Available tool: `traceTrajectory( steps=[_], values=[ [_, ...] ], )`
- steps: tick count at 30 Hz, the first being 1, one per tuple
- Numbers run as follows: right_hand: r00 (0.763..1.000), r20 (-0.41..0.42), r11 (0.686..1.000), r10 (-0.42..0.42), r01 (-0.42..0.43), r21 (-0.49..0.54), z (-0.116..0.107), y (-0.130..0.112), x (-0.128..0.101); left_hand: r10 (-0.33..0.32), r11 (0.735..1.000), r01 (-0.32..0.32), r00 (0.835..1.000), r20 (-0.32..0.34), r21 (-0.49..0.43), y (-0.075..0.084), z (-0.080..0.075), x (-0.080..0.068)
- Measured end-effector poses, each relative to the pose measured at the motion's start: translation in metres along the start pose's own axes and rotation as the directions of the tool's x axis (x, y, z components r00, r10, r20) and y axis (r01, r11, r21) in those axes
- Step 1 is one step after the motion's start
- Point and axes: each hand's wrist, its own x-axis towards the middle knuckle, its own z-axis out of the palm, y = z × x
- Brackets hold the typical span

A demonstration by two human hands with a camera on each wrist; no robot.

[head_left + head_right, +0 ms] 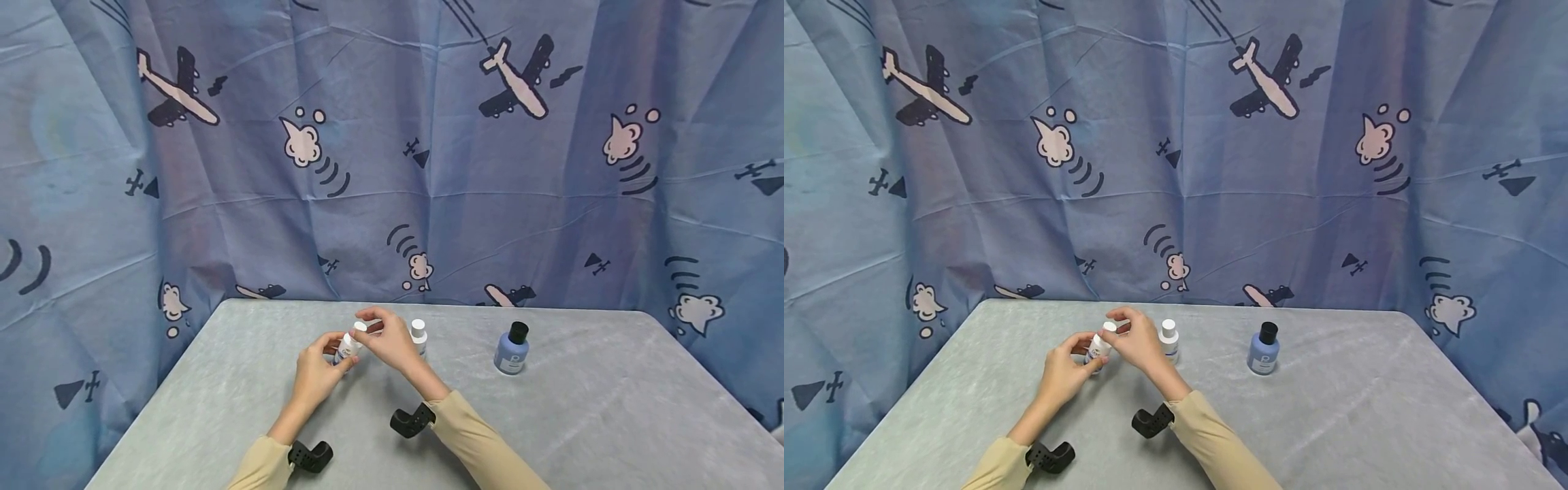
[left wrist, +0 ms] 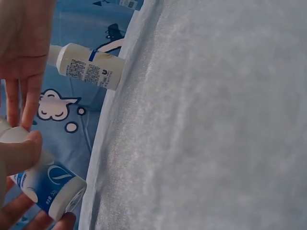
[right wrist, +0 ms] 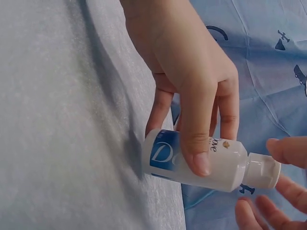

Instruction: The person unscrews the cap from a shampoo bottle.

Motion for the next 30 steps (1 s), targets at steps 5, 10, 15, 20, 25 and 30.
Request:
traceTrajectory(
  steps=[5, 10, 15, 20, 25, 30],
  values=[
    [1.0, -0.006, 1.0, 0.015, -0.015, -0.025, 0.0007, -0.0004, -0.0004, 0.023, 0.999, -0.023, 1.0, -0.018, 0.03, 0.0015, 0.0009, -0.0008],
    [1.0, -0.016, 0.999, 0.004, -0.005, -0.042, 0.0015, -0.0001, -0.0001, 0.034, 0.999, -0.033, 0.999, -0.024, 0.035, 0.0019, 0.0025, -0.0011],
    [0.999, 0.01, 0.998, -0.036, 0.036, -0.045, 0.0015, 0.0002, 0.0, 0.028, 0.999, -0.027, 1.0, -0.015, 0.024, 0.0001, 0.0037, -0.002],
    [0.997, 0.038, 0.997, -0.068, 0.07, -0.045, 0.0015, 0.0005, -0.0004, 0.024, 1.0, -0.024, 1.0, -0.002, 0.011, -0.0022, 0.0046, -0.0032],
    [0.996, 0.044, 0.997, -0.075, 0.076, -0.012, 0.002, -0.0001, 0.0002, 0.037, 0.999, -0.038, 0.999, 0.019, 0.008, -0.002, 0.0044, -0.0031],
    [0.995, 0.041, 0.996, -0.092, 0.092, 0.01, 0.0024, -0.0004, -0.0002, 0.043, 0.999, -0.043, 0.998, 0.051, -0.002, -0.0005, 0.0035, -0.0032]
  ],
)
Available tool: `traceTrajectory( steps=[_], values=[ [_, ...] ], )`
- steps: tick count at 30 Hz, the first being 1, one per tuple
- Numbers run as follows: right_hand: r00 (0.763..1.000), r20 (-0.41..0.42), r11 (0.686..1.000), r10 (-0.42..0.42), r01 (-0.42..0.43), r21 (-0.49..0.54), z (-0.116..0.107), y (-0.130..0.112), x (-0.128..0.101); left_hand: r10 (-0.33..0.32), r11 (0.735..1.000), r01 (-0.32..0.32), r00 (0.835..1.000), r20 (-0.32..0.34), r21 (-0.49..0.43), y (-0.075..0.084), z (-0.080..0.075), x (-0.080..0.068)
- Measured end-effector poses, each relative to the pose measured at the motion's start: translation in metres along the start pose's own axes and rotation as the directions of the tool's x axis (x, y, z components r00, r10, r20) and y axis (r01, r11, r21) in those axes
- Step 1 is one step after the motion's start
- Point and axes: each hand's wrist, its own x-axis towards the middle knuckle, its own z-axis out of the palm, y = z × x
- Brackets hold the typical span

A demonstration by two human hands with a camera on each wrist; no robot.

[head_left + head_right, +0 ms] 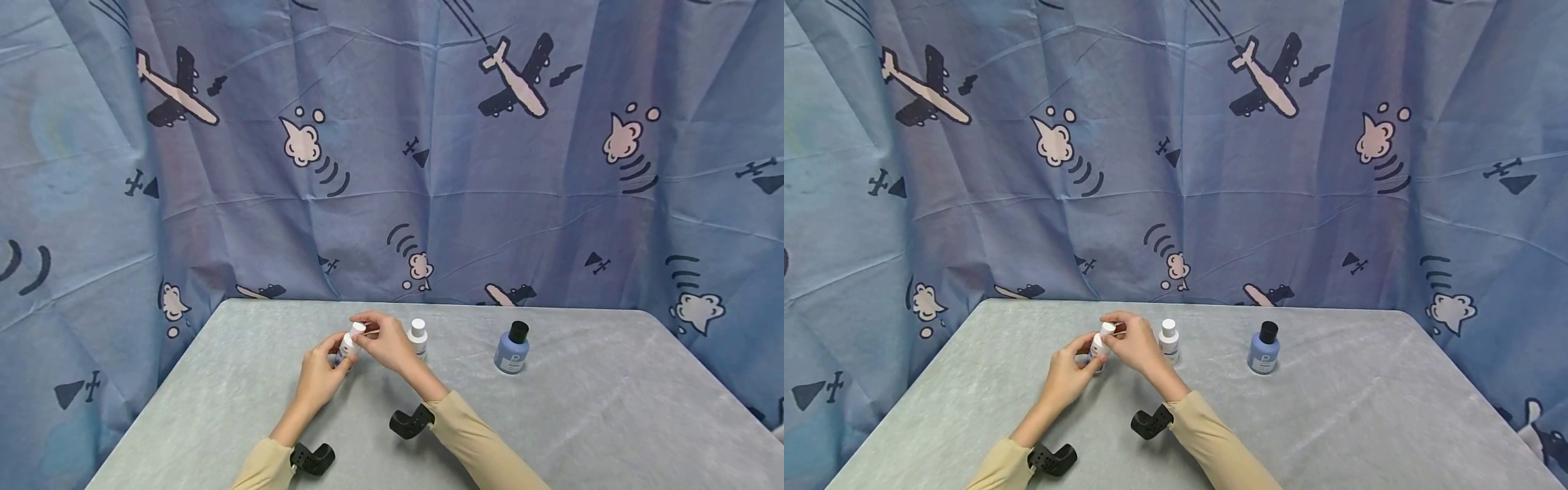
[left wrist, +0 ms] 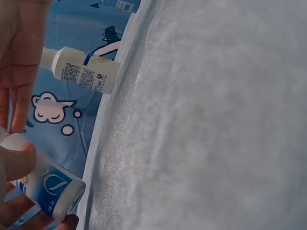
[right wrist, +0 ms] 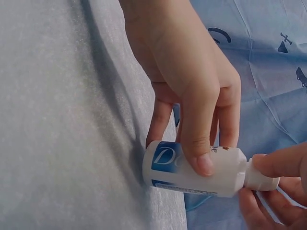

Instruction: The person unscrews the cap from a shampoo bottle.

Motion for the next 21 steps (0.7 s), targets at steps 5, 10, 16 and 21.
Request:
traceTrajectory(
  steps=[5, 10, 16, 21],
  values=[
    [1.0, -0.004, 1.0, -0.002, 0.002, 0.02, 0.0007, -0.0009, -0.001, -0.019, 0.999, 0.02, 0.999, 0.049, -0.027, 0.0017, -0.0003, -0.0006],
    [1.0, 0.005, 1.0, -0.011, 0.011, 0.028, 0.0013, -0.0025, -0.0001, -0.042, 0.998, 0.045, 0.997, 0.065, -0.052, 0.0021, 0.0002, -0.0013],
    [1.0, 0.026, 0.999, -0.015, 0.014, 0.044, 0.0016, -0.0044, 0.0011, -0.045, 0.997, 0.048, 0.997, 0.06, -0.055, 0.0004, -0.0001, -0.0009],
    [1.0, 0.013, 0.999, 0.014, -0.014, 0.048, 0.0011, -0.0034, 0.0009, -0.054, 0.998, 0.055, 0.998, 0.029, -0.036, 0.0009, -0.0012, -0.0002]
  ],
)
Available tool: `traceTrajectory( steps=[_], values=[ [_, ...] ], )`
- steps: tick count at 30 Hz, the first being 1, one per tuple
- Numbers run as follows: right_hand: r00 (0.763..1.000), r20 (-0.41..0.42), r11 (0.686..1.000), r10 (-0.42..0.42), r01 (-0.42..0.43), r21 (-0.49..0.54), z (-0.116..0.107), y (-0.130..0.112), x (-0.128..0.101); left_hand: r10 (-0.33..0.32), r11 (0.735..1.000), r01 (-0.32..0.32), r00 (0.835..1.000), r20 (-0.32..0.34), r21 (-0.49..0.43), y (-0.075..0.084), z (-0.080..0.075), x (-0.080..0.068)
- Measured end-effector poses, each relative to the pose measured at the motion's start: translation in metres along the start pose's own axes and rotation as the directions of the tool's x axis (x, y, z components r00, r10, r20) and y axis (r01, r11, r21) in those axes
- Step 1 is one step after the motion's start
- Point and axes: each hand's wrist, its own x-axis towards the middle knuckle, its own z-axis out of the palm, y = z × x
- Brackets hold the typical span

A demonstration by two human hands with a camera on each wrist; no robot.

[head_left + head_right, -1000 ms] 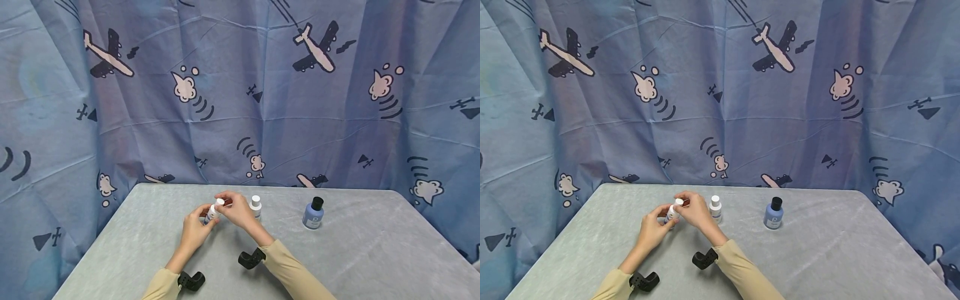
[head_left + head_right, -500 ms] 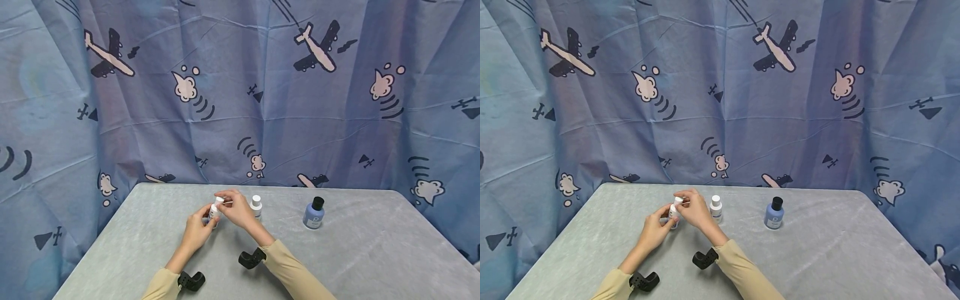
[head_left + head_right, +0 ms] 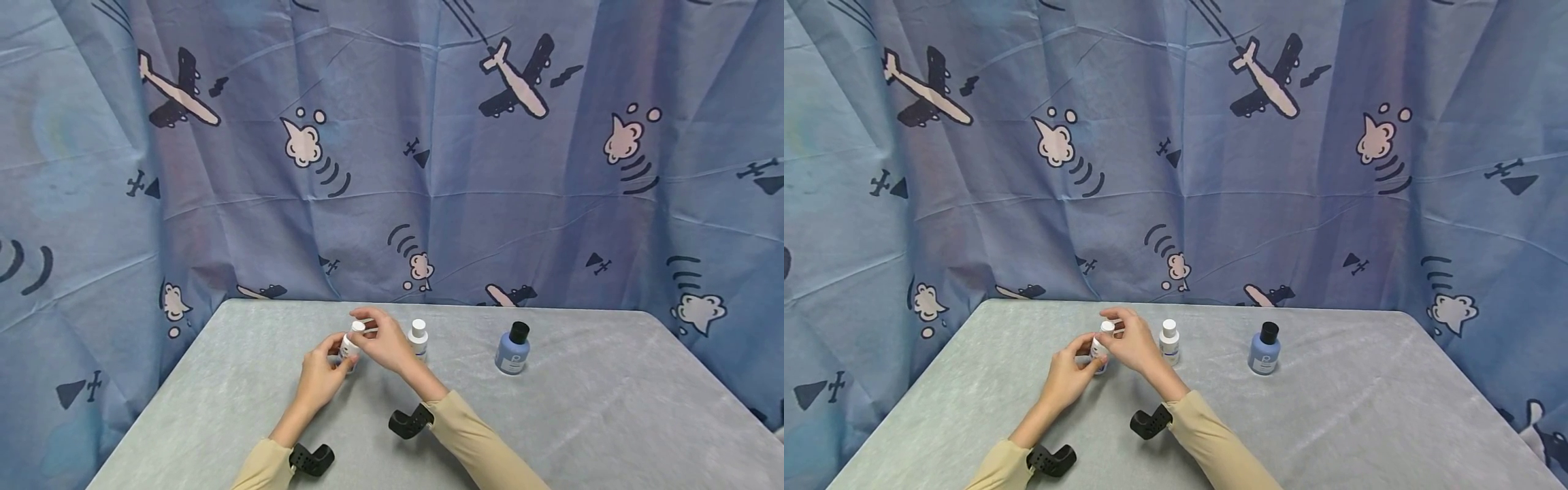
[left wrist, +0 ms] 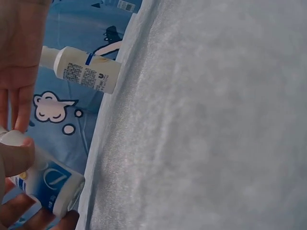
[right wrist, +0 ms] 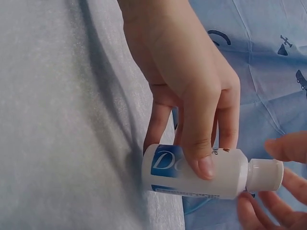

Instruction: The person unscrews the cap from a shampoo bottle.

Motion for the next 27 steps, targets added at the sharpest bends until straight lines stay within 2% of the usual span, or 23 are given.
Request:
traceTrajectory(
  steps=[6, 14, 21, 27],
  values=[
    [0.996, -0.073, 0.998, 0.047, -0.05, -0.043, 0.0007, 0.0008, 0.001, -0.014, 0.999, 0.016, 0.998, -0.056, 0.031, 0.0014, -0.0006, 0.001],
    [0.992, -0.085, 0.994, 0.095, -0.1, -0.053, 0.0028, 0.0005, 0.0006, -0.01, 0.999, 0.014, 0.995, -0.097, 0.044, 0.002, 0.0005, 0.0009],
    [0.995, -0.062, 0.993, 0.073, -0.078, -0.083, 0.0021, 0.0023, 0.0003, -0.012, 0.999, 0.017, 0.993, -0.114, 0.048, 0.003, 0.0008, 0.0005],
    [0.998, -0.051, 0.997, 0.027, -0.03, -0.07, 0.0013, 0.0024, -0.0001, -0.018, 0.998, 0.026, 0.993, -0.119, 0.062, 0.0035, 0.0011, -0.0004]
  ],
)
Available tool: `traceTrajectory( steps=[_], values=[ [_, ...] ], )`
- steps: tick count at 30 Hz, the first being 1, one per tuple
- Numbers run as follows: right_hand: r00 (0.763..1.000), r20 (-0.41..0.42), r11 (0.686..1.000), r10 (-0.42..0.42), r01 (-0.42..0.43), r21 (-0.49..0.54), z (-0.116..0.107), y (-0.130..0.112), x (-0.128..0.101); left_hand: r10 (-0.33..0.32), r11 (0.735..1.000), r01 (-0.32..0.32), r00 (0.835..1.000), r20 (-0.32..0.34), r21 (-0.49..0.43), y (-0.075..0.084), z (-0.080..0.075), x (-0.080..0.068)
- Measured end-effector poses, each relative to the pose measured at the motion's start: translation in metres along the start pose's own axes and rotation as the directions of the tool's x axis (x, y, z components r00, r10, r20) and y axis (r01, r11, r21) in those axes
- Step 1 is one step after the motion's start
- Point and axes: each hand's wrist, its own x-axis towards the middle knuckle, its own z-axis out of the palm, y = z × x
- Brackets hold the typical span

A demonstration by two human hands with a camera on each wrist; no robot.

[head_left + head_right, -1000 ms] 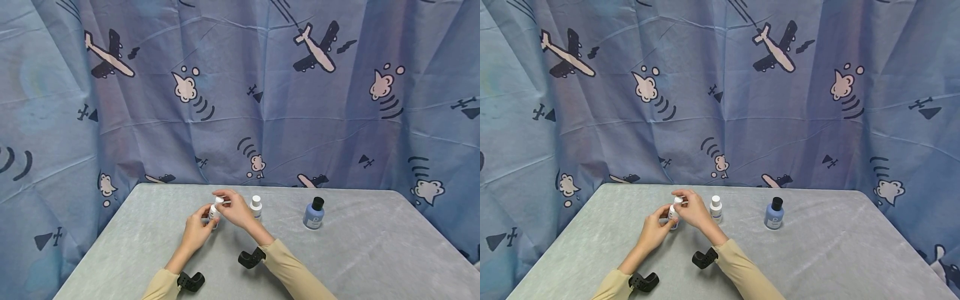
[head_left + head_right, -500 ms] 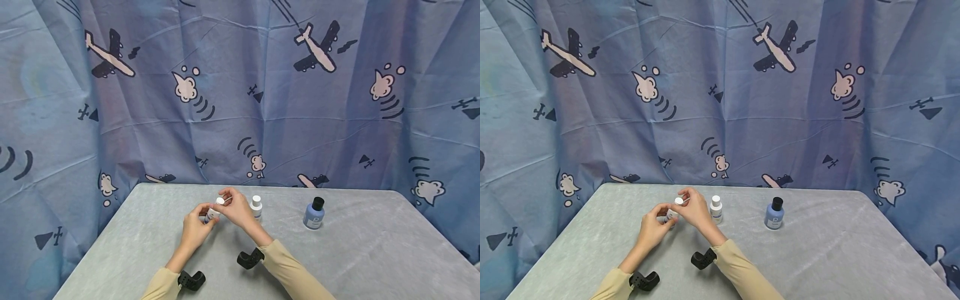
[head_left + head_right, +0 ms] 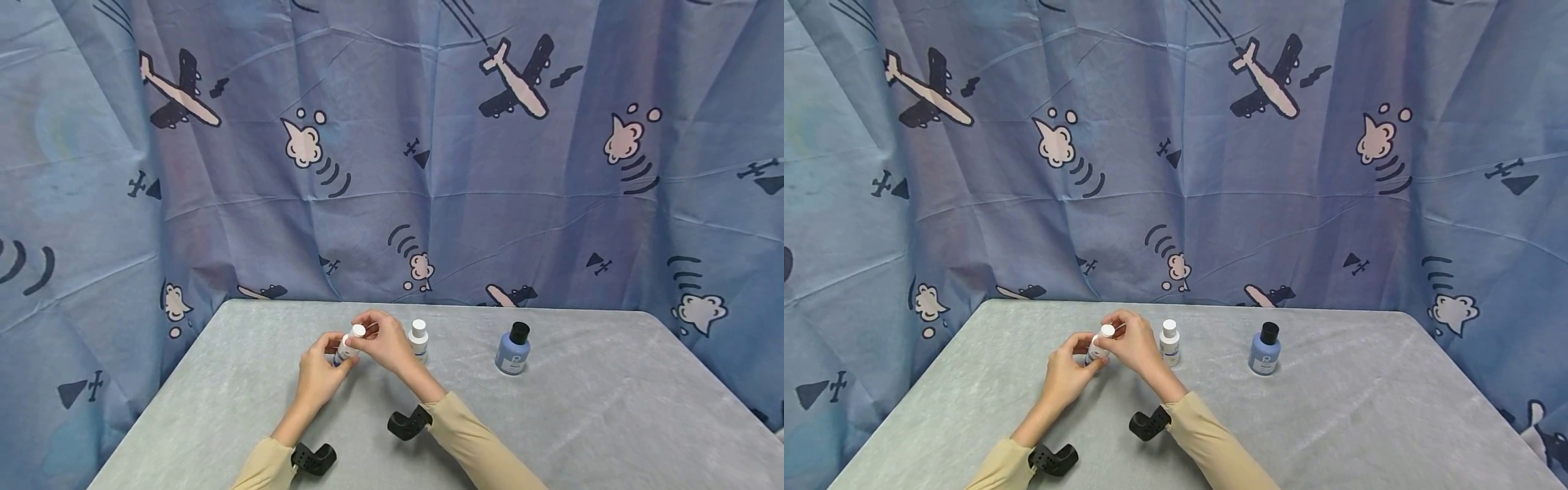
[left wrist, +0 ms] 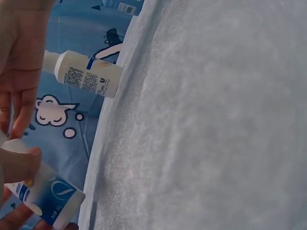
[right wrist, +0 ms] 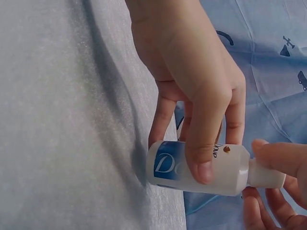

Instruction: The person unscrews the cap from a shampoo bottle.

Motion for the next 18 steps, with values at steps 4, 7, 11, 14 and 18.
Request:
traceTrajectory(
  steps=[4, 7, 11, 14, 18],
  values=[
    [1.0, 0.008, 1.0, -0.025, 0.025, 0.018, -0.0003, -0.0006, -0.0002, 0.004, 1.0, -0.004, 1.0, -0.004, 0.01, -0.0006, 0.0006, -0.0006],
    [0.999, 0.02, 0.999, -0.034, 0.034, 0.033, -0.0003, -0.0002, -0.0002, 0.004, 1.0, -0.004, 1.0, 0.003, 0.002, -0.0009, 0.001, -0.0008],
    [0.998, 0.035, 0.997, -0.056, 0.054, 0.055, -0.0005, 0.0001, -0.0001, -0.005, 1.0, 0.006, 1.0, 0.023, -0.019, -0.0006, 0.0018, -0.0009],
    [0.996, 0.046, 0.995, -0.07, 0.067, 0.068, -0.0006, 0.0002, -0.0003, 0.003, 1.0, -0.002, 0.999, 0.038, -0.028, -0.0004, 0.0024, -0.0008],
    [0.995, 0.057, 0.993, -0.084, 0.079, 0.089, -0.0007, 0.0009, -0.0004, 0.005, 0.999, -0.003, 0.999, 0.053, -0.042, -0.0009, 0.0025, 0.0]
  ],
)
